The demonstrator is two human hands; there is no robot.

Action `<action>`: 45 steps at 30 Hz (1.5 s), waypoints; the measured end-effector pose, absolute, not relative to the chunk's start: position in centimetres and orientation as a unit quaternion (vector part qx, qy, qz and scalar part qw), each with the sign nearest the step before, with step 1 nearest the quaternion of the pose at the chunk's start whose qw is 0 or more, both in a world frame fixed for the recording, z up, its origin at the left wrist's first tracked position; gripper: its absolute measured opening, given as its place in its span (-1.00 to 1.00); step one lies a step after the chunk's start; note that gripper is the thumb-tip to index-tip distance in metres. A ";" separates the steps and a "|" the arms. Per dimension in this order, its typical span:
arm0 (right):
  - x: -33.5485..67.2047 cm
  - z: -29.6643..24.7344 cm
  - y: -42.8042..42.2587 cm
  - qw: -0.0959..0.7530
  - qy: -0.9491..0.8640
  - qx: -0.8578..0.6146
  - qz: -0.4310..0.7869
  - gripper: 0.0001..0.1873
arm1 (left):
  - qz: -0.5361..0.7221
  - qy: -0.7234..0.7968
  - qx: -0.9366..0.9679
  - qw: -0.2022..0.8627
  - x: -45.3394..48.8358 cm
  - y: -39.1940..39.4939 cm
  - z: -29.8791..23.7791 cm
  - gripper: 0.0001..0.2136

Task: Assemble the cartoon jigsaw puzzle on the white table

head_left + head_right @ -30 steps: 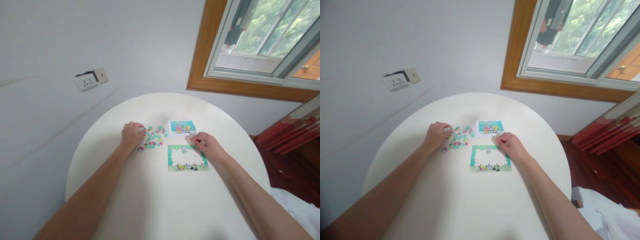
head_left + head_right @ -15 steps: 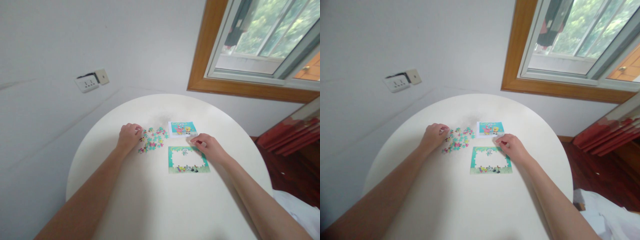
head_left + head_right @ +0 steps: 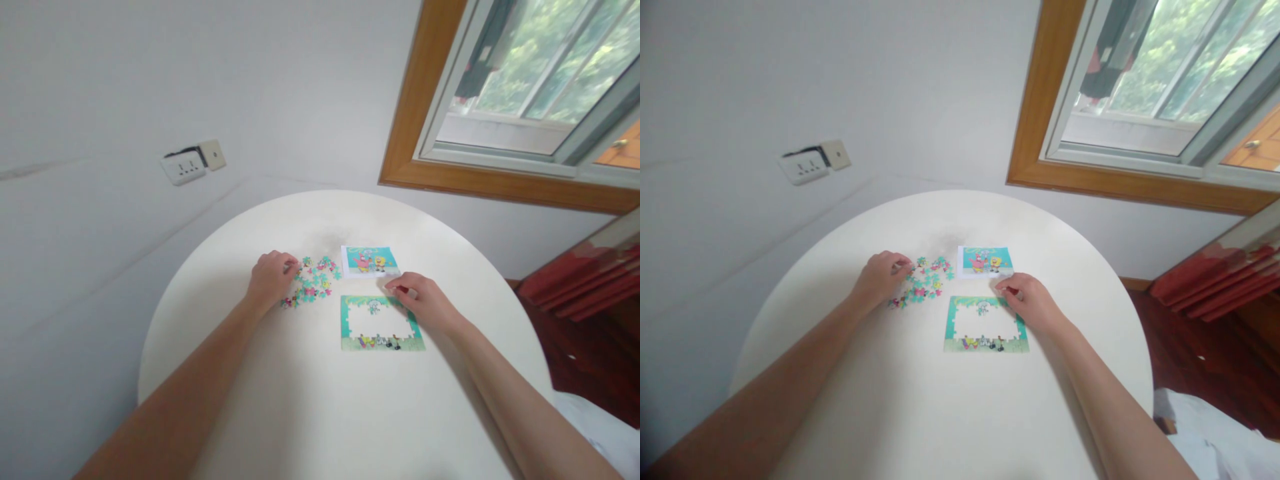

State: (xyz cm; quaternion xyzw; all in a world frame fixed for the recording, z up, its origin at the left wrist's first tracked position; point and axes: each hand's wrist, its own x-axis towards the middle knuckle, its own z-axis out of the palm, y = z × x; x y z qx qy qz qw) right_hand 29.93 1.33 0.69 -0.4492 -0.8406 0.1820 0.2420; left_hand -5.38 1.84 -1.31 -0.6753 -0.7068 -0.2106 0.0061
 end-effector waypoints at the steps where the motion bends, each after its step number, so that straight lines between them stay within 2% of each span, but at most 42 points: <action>1: 30.0 0.6 1.4 0.243 -0.841 -0.448 0.182 -0.73 | -0.210 -0.708 -0.674 0.007 -5.4 1.8 -1.2 -0.77; 6: 29.9 0.6 1.4 0.244 -0.839 -0.448 0.189 -0.73 | -0.198 -0.722 -0.663 0.021 -4.6 1.0 -0.4 -0.71; 12: 29.9 0.7 1.3 0.238 -0.838 -0.452 0.194 -0.74 | -0.179 -0.721 -0.669 0.025 -3.9 0.5 0.1 -0.82; 19: 30.1 0.3 1.4 0.234 -0.839 -0.453 0.191 -0.73 | -0.171 -0.703 -0.690 0.033 -4.1 0.9 -0.3 -0.82; 24: 30.0 0.5 1.4 0.234 -0.838 -0.454 0.192 -0.73 | -0.178 -0.695 -0.696 0.021 -4.6 1.1 -0.3 -0.76; 30: 30.2 0.5 1.4 0.233 -0.842 -0.450 0.188 -0.74 | -0.174 -0.683 -0.709 -0.017 -5.5 0.6 0.2 -0.80; 37: 28.4 1.4 1.0 0.284 -0.856 -0.407 0.140 -0.73 | -0.176 -0.671 -0.719 -0.035 -5.3 0.6 0.2 -0.81; 39: 26.7 2.1 1.0 0.264 -0.878 -0.383 0.116 -0.73 | -0.180 -0.671 -0.718 -0.039 -5.2 0.7 0.2 -0.81; 45: 19.5 4.5 2.2 0.105 -0.925 -0.361 0.049 -0.70 | -0.196 -0.678 -0.707 -0.050 -5.2 0.5 0.2 -0.84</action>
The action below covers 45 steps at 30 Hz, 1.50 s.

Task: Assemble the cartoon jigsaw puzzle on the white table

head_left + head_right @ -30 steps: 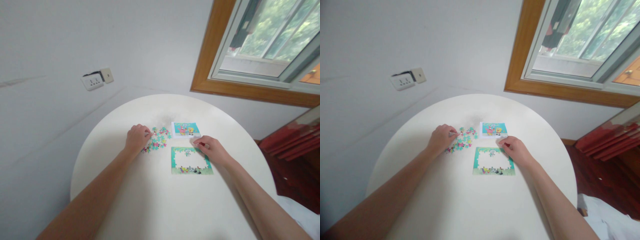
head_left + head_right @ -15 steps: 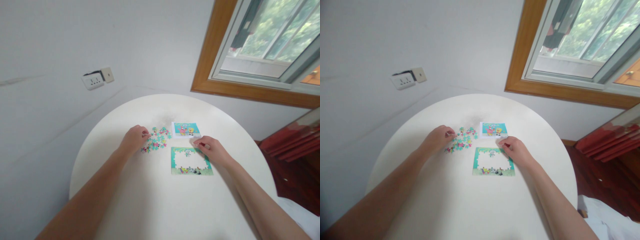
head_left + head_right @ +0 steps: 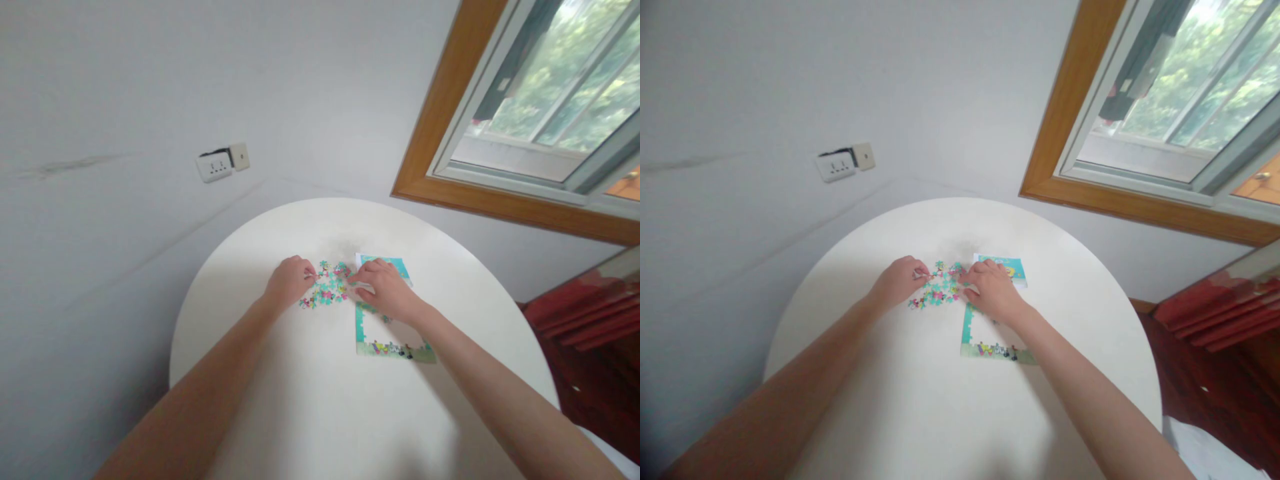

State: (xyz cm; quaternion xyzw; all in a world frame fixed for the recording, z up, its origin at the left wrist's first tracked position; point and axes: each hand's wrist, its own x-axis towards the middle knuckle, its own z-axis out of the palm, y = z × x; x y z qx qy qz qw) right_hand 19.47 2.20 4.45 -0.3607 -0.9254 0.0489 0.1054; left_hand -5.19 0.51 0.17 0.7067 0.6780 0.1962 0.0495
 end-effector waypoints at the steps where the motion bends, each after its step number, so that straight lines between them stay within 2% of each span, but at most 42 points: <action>1: 18.2 4.7 2.6 0.095 -0.925 -0.366 0.040 -0.70 | 0.199 0.680 0.704 0.051 -5.2 0.4 0.2 -0.85; 9: 11.8 4.1 5.2 0.009 -0.924 -0.383 -0.004 -0.69 | 0.211 0.695 0.685 0.064 -4.9 0.1 0.3 -0.88; 20: 9.6 3.9 8.5 -0.040 -0.923 -0.380 0.043 -0.82 | 0.206 0.697 0.683 0.072 -4.7 0.0 0.3 -0.86; 30: 10.2 3.3 8.2 -0.007 -0.917 -0.390 0.086 -0.81 | 0.211 0.676 0.702 0.074 -4.9 0.5 -0.1 -0.78; 40: 10.5 3.0 7.4 0.044 -0.910 -0.394 0.122 -0.81 | 0.216 0.665 0.711 0.068 -4.7 -0.1 0.9 -0.85; 45: 11.0 3.4 7.3 0.091 -0.904 -0.398 0.125 -0.76 | 0.259 0.665 0.697 0.074 -5.0 0.3 0.8 -0.83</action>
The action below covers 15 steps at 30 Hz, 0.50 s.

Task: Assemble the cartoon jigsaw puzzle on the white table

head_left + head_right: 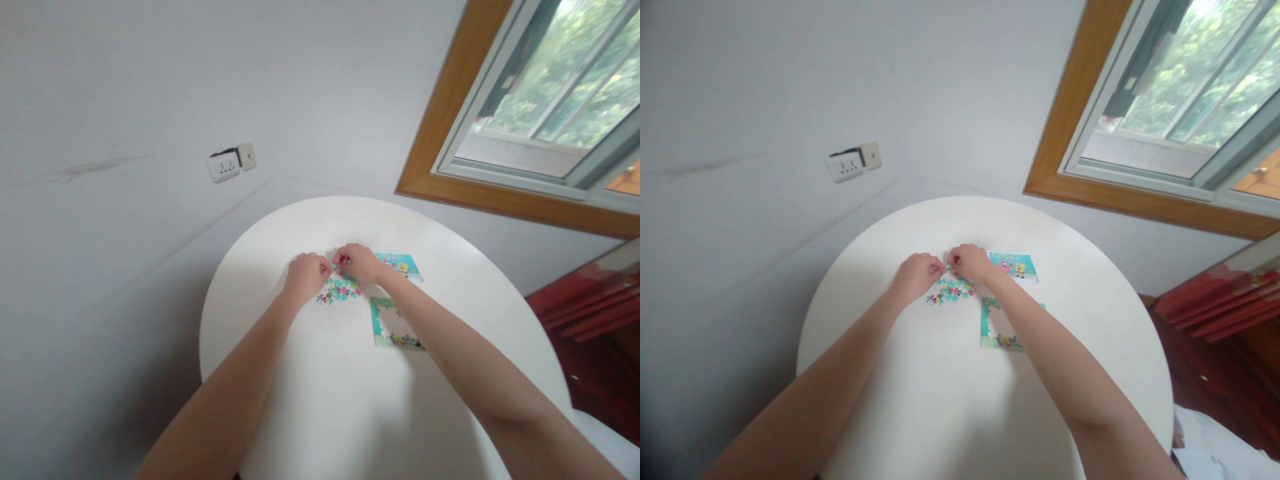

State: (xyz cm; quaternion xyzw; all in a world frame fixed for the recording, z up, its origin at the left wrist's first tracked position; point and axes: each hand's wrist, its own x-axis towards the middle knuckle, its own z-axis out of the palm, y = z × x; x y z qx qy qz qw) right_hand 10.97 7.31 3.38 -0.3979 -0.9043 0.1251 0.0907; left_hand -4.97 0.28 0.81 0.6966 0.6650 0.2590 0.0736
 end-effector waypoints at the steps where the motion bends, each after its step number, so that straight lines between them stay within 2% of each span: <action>1: 11.2 3.5 7.3 0.104 -0.903 -0.398 0.126 -0.75 | 0.273 0.662 0.693 0.079 -5.0 0.4 0.8 -0.83; 4: 12.2 4.1 7.2 0.143 -0.896 -0.399 0.134 -0.77 | 0.317 0.642 0.691 0.101 -4.8 0.9 0.6 -0.82; 9: 14.5 4.6 5.9 0.196 -0.882 -0.399 0.157 -0.65 | 0.380 0.586 0.706 0.119 -3.3 0.9 0.5 -0.84; 15: 18.2 5.3 3.1 0.268 -0.859 -0.392 0.191 -0.74 | 0.410 0.499 0.754 0.125 -0.7 -0.7 1.3 -0.85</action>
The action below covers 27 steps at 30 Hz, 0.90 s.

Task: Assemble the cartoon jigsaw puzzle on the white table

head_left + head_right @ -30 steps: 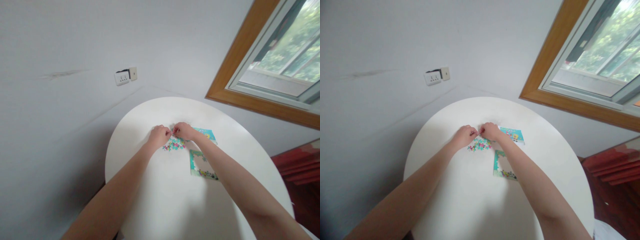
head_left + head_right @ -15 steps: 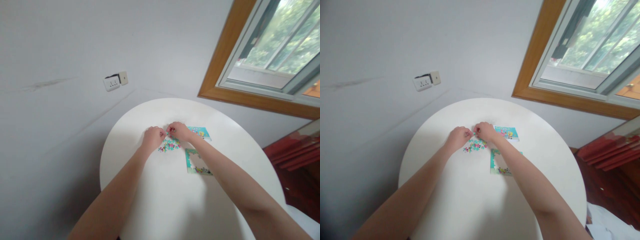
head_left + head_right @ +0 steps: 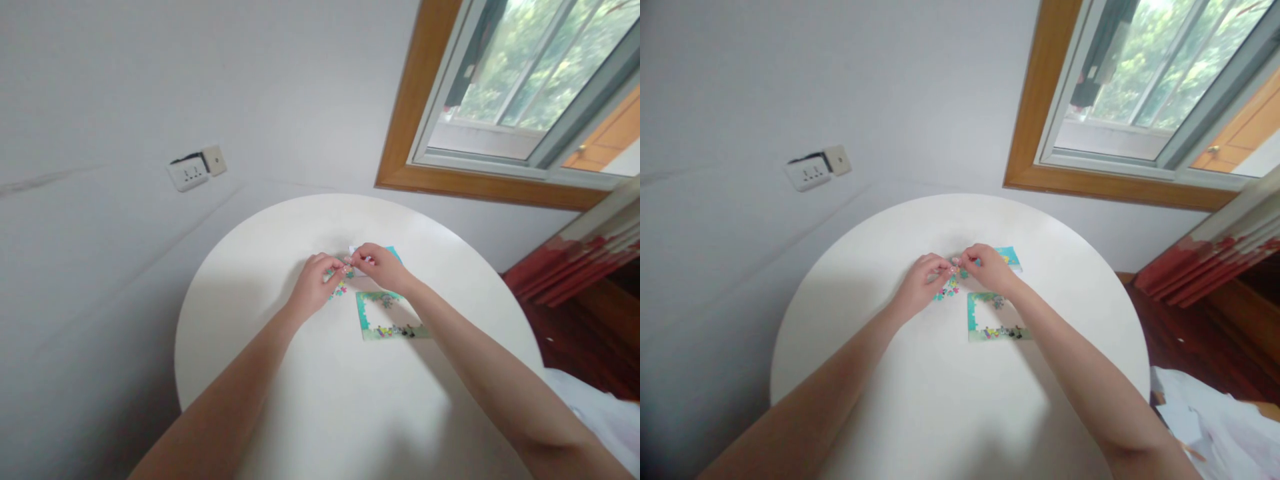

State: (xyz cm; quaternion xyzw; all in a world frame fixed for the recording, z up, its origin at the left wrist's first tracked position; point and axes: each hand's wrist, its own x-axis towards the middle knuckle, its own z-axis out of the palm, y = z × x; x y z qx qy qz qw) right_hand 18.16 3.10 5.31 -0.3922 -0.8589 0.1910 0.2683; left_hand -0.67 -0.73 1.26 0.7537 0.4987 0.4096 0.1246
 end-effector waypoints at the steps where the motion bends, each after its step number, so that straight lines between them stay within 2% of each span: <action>1: 19.2 5.5 2.6 0.287 -0.854 -0.385 0.200 -0.74 | 0.410 0.481 0.765 0.120 -0.3 -1.1 1.4 -0.84; 6: 25.3 5.6 0.1 0.319 -0.839 -0.389 0.205 -0.77 | 0.369 0.411 0.831 0.063 1.3 -2.7 1.6 -0.79; 11: 29.1 3.6 -0.8 0.281 -0.842 -0.419 0.189 -0.80 | 0.300 0.375 0.875 0.068 2.6 -3.7 1.2 -0.71; 18: 28.5 1.1 -0.5 0.225 -0.857 -0.434 0.164 -0.88 | 0.244 0.356 0.898 0.083 3.6 -3.9 0.4 -0.66; 27: 27.3 1.6 -1.5 0.176 -0.871 -0.439 0.138 -0.88 | 0.175 0.351 0.915 0.093 4.0 -3.8 -0.7 -0.61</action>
